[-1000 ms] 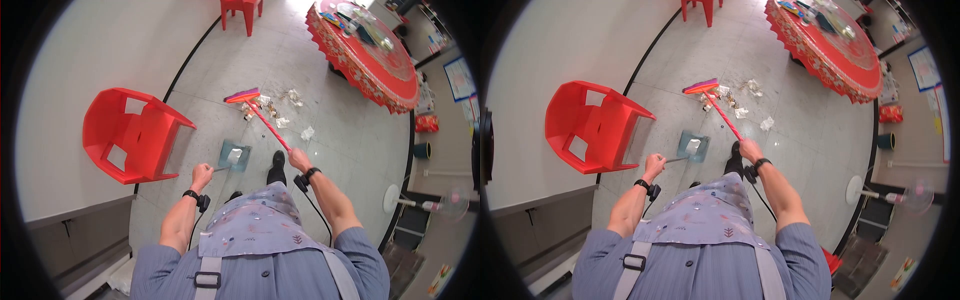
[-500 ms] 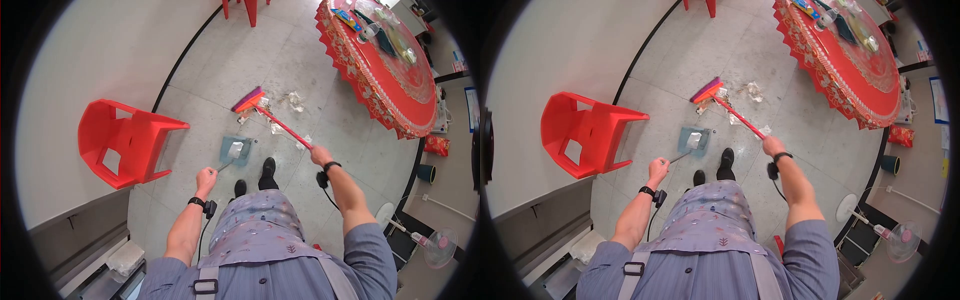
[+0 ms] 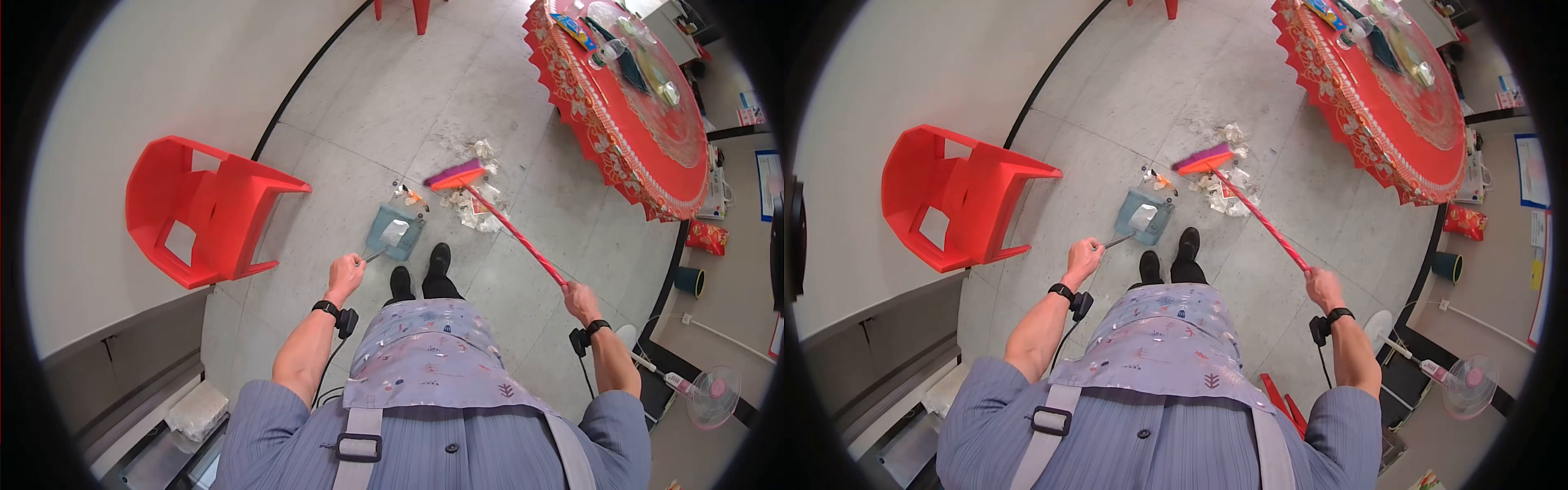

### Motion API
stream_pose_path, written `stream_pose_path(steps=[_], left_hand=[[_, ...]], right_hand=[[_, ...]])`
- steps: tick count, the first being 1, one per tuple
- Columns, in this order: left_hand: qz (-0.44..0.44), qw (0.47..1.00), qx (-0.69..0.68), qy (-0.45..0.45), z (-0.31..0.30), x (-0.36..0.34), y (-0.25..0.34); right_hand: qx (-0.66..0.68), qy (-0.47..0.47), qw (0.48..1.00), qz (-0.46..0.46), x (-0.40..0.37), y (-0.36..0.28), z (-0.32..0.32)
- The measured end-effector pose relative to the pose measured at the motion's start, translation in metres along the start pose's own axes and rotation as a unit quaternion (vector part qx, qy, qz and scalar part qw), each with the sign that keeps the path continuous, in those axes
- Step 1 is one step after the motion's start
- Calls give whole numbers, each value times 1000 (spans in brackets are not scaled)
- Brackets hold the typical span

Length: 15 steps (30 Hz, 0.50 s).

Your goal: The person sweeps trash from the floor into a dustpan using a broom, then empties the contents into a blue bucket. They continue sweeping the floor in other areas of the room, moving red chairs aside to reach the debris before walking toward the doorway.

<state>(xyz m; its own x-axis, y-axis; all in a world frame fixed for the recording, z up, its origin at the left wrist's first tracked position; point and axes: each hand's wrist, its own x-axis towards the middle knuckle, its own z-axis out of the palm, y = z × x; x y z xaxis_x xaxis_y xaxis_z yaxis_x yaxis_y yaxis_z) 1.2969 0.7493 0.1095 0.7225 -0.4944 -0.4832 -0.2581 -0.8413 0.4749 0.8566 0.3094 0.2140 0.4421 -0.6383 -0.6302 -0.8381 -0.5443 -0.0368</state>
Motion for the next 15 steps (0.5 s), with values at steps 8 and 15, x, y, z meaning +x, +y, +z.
stream_pose_path(steps=[8,15], left_hand=[[-38,998,-37,16,-7,-25,-55],[-34,999,0,8,-17,-37,-57]], right_hand=[[25,-7,993,-111,81,-206,43],[-31,-12,991,-133,77,-227,77]])
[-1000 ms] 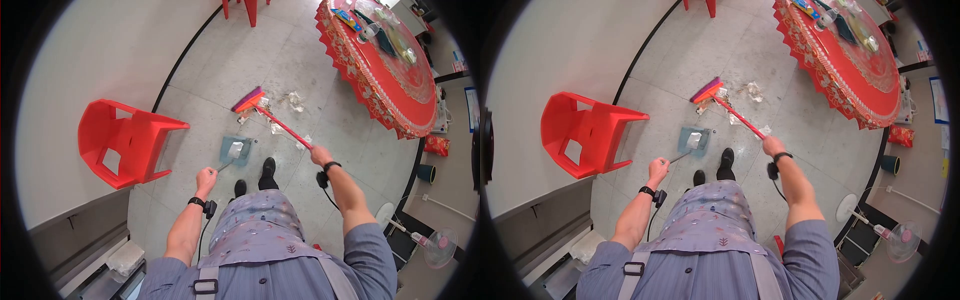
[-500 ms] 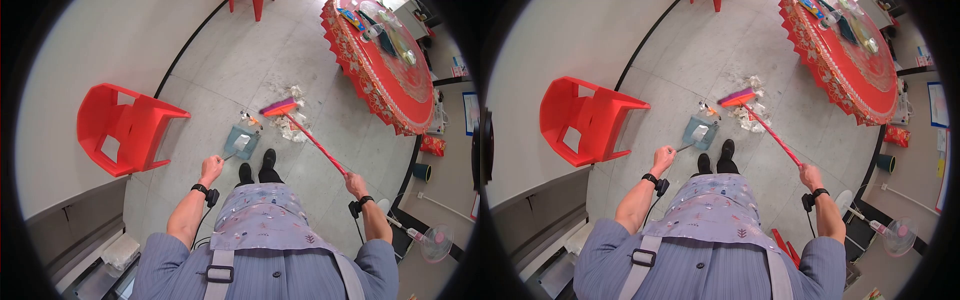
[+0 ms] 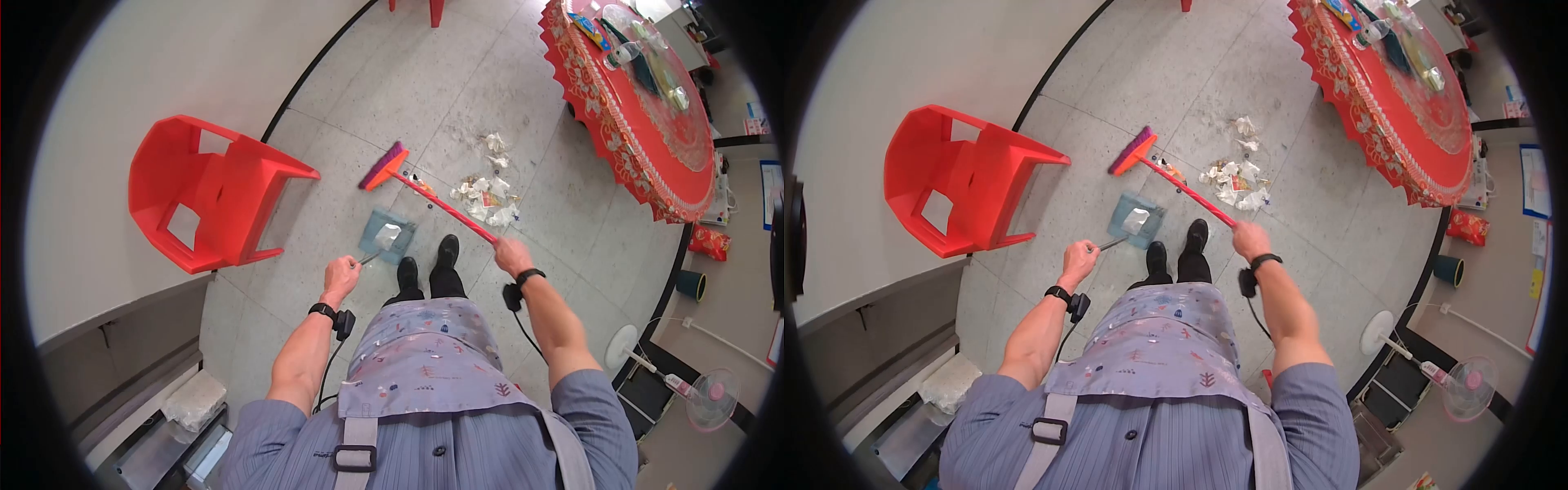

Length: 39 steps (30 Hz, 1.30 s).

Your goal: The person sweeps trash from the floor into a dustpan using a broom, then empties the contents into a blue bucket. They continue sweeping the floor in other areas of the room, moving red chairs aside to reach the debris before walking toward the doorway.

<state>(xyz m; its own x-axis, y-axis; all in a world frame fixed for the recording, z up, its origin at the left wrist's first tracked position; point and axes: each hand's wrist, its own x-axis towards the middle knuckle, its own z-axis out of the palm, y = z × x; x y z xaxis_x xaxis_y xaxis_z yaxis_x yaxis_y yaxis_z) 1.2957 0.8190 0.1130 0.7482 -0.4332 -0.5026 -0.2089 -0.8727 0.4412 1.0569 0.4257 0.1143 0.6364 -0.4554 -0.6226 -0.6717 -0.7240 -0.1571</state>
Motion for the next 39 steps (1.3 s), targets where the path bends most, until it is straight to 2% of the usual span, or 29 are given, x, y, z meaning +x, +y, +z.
stream_pose_path(steps=[3,5,7,11,15,19,25,29,32,34,36,39], left_hand=[[-2,1000,1,-8,-1,-2,-9],[46,999,13,8,5,1,-20],[44,999,8,-2,2,2,-18],[54,998,9,-8,3,13,-9],[85,996,20,-14,9,30,4],[90,995,17,-29,16,55,27],[54,997,30,-36,22,82,94],[50,997,42,-42,33,95,130],[41,996,50,-57,38,105,156],[46,996,52,-61,43,116,166],[55,995,56,-63,45,120,169],[59,995,51,-60,47,123,169]], right_hand=[[-6,24,999,43,-43,58,6],[-56,25,996,59,-77,98,-4],[-83,34,993,83,-111,133,-12],[-121,36,982,141,-162,156,-43],[-73,41,981,175,-180,161,-61],[31,73,980,181,-126,168,-74],[81,97,985,117,89,166,-120],[113,82,983,116,173,142,-146],[87,23,987,134,182,160,-121],[42,11,994,97,160,192,-80],[36,13,997,60,111,218,-42],[83,-20,989,121,20,228,-6]])
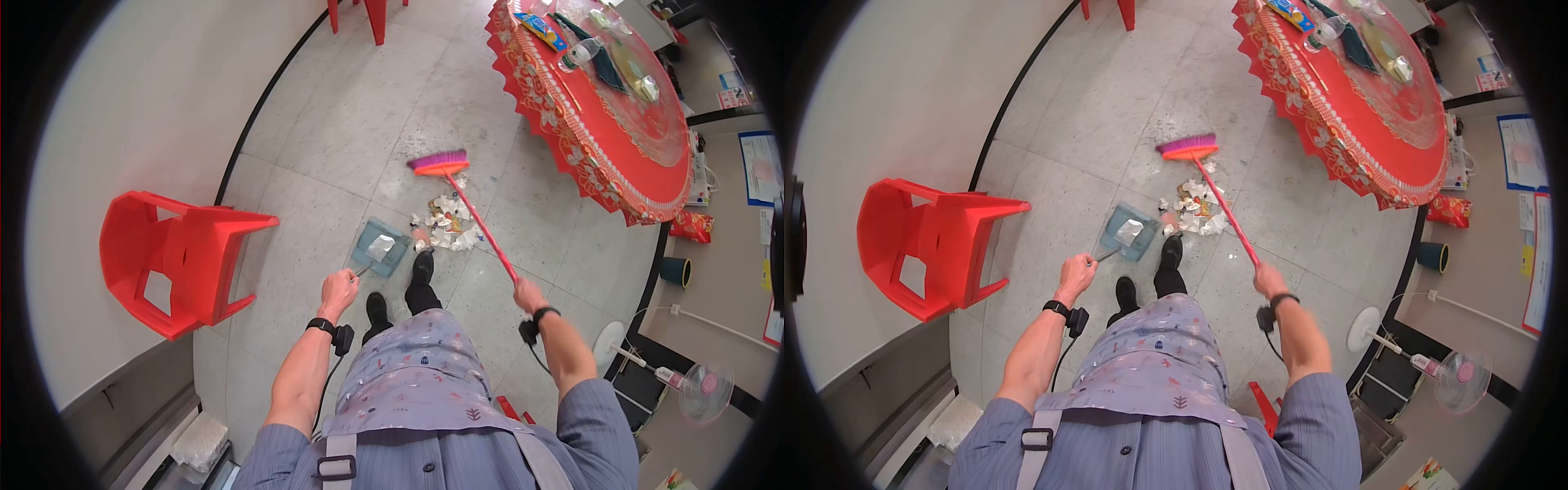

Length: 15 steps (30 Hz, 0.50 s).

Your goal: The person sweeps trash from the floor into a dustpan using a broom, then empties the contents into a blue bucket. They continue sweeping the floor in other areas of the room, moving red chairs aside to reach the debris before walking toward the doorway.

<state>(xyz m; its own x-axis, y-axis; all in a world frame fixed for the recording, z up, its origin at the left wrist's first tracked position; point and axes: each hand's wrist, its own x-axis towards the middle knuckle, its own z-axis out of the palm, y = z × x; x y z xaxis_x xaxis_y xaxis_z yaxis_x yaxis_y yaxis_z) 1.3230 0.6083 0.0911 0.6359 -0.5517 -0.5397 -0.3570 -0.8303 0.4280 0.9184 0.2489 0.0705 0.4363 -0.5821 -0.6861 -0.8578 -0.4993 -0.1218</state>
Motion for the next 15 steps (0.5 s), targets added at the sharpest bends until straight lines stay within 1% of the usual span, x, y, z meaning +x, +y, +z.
stream_pose_path(steps=[1,3,4,5,7,9,10,11,12,13,14,15], left_hand=[[16,1000,3,1,3,0,-2],[37,999,4,2,7,-1,-6],[50,999,13,0,9,-1,-6],[65,998,24,-2,11,0,-6],[73,997,30,-16,15,1,-10],[79,996,35,-31,22,2,-7],[78,996,37,-34,22,2,-10],[76,996,40,-36,21,1,-11],[76,996,40,-35,20,1,-10],[89,995,38,-31,20,1,-8],[102,994,36,-27,20,2,-5],[100,994,37,-25,20,3,-1]], right_hand=[[12,-4,1000,23,-28,10,15],[33,-1,999,21,-77,21,42],[47,-10,998,46,-101,21,51],[64,-17,995,73,-123,16,56],[49,-9,993,107,-158,2,52],[94,45,990,92,-179,0,49],[146,57,983,91,-185,-2,45],[147,57,983,93,-184,-2,43],[160,77,980,88,-177,-2,37],[173,98,977,84,-166,-1,29],[201,83,971,102,-147,-5,16],[169,114,976,76,-123,-4,7]])
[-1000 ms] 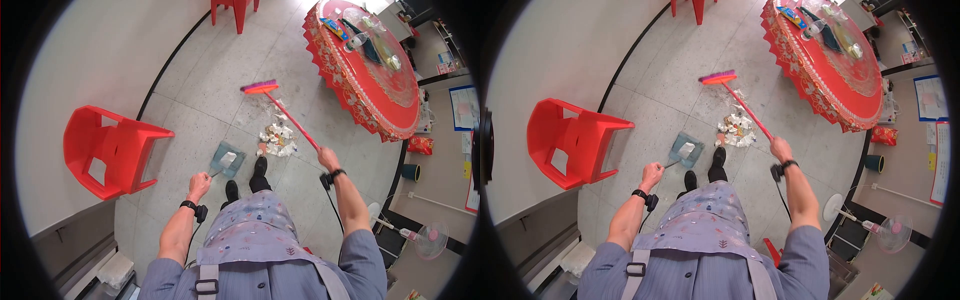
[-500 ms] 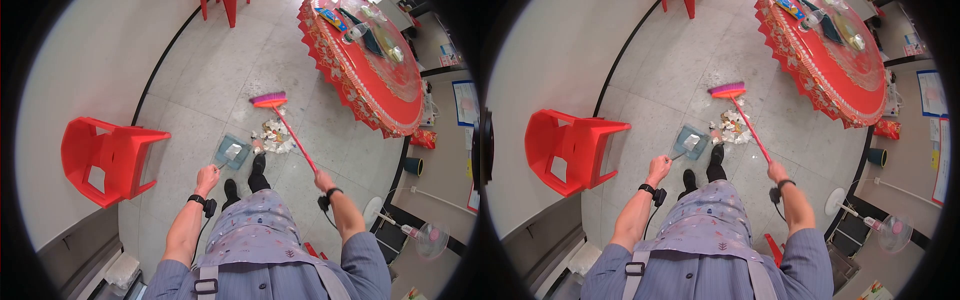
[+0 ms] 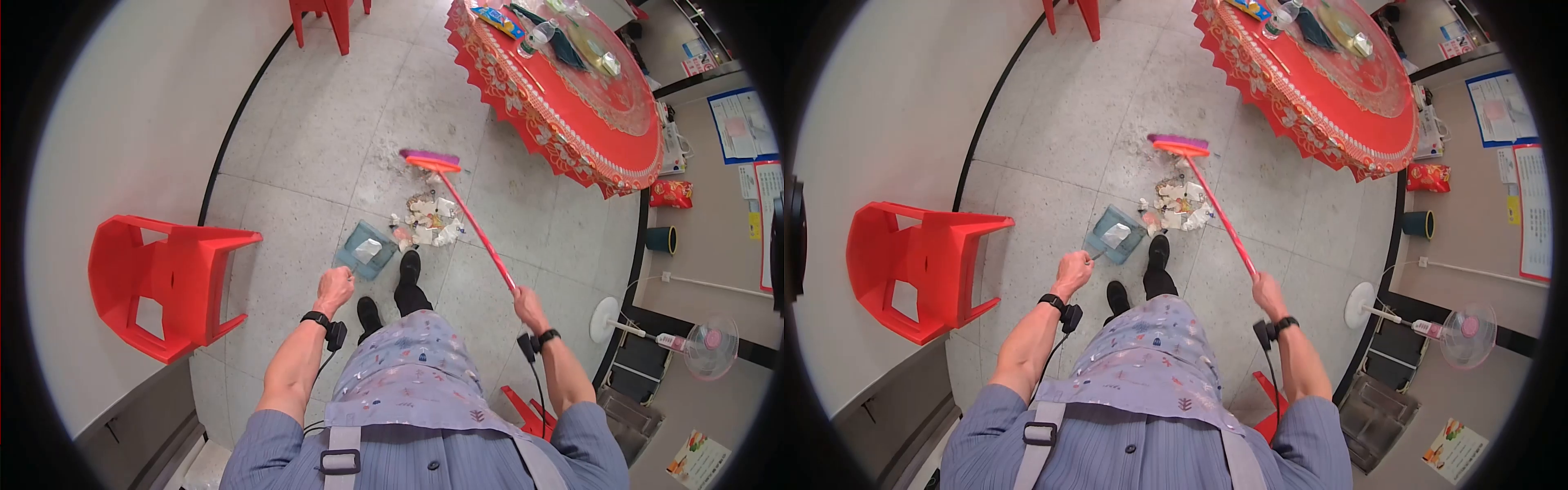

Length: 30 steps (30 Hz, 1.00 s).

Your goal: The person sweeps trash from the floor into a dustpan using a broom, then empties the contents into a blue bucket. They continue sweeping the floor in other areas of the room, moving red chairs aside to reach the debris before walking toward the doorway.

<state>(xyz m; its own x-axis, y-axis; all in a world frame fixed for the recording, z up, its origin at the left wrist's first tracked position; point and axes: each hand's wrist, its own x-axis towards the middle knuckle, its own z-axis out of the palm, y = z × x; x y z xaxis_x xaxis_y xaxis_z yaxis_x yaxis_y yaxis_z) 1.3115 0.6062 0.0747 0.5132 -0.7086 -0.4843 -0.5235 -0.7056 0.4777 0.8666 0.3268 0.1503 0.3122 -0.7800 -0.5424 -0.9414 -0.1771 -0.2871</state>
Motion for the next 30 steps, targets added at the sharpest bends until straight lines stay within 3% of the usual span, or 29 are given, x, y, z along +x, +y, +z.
stream_pose_path(steps=[3,6,8,12,16,20,23,26,30], left_hand=[[4,1000,7,-11,2,11,14],[8,1000,13,-14,9,25,27],[17,999,22,-21,12,30,40],[19,999,26,-29,5,48,56],[43,999,31,-15,12,66,62],[71,996,47,-31,9,78,75],[92,994,48,-32,7,85,78],[101,992,59,-50,7,98,77],[120,987,95,-42,11,113,85]], right_hand=[[-71,38,995,-58,83,-21,3],[-66,1,998,-25,131,-67,4],[2,-61,997,57,138,-81,16],[-77,-97,992,-9,77,-9,75],[-69,-148,986,37,-33,4,58],[-70,-151,985,40,-91,5,25],[113,-131,977,127,-103,15,-6],[128,-90,978,139,-72,22,-16],[101,-38,988,110,25,25,-21]])
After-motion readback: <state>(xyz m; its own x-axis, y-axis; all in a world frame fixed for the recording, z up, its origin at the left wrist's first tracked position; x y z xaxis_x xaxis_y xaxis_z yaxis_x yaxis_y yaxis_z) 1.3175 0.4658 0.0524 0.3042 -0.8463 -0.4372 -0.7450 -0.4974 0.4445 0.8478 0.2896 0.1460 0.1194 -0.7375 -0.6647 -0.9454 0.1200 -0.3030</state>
